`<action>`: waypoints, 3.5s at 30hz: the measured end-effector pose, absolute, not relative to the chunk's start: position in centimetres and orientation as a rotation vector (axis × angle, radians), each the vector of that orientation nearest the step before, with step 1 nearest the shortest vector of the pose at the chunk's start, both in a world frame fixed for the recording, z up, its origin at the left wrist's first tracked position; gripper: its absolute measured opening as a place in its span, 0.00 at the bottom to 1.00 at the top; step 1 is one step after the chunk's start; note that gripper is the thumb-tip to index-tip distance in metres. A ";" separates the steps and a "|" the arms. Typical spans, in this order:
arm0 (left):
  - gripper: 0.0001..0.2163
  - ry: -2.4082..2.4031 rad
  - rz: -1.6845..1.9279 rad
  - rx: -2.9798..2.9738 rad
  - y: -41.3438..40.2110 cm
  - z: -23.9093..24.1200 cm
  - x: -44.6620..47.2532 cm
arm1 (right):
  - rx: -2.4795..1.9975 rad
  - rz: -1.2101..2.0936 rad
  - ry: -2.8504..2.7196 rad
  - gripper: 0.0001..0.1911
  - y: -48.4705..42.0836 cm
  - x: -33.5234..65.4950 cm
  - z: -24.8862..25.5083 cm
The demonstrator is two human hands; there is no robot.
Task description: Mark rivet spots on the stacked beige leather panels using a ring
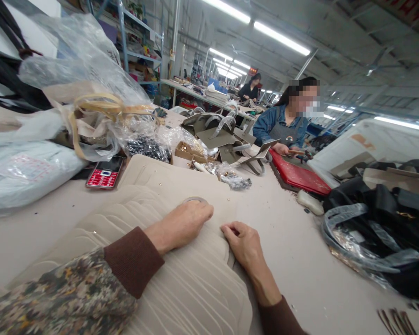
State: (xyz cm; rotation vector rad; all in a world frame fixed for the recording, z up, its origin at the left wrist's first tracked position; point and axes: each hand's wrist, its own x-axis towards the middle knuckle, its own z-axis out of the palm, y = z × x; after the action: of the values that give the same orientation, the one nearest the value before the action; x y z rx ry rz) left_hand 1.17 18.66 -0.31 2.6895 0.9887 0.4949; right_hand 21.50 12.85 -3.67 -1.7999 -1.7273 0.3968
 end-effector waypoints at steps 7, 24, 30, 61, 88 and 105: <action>0.11 0.810 0.640 2.574 18.0 0.1 1.2 | -1.676 0.715 -1.738 0.16 12.3 22.4 -2.5; 0.12 0.856 0.589 2.598 17.1 0.0 1.9 | -1.219 0.021 -1.890 0.09 12.4 19.4 -2.4; 0.04 0.910 0.627 2.538 17.4 0.1 2.1 | -1.279 0.026 -1.795 0.09 12.3 18.9 -2.4; 0.08 1.144 0.317 2.852 19.3 -1.5 1.7 | -1.928 0.671 -1.498 0.08 15.4 22.3 -3.9; 0.07 1.113 0.434 2.616 19.7 -0.4 0.6 | -1.727 0.844 -1.839 0.27 13.2 23.0 -2.0; 0.19 0.893 0.572 2.585 17.4 -0.3 1.8 | -1.162 0.152 -1.930 0.10 12.9 19.6 -1.2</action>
State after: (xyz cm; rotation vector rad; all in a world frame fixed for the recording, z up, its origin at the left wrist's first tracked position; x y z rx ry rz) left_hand 1.85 17.38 -0.26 2.5853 0.8932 0.5723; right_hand 19.64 12.85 -1.20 -1.1621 -1.9300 0.1515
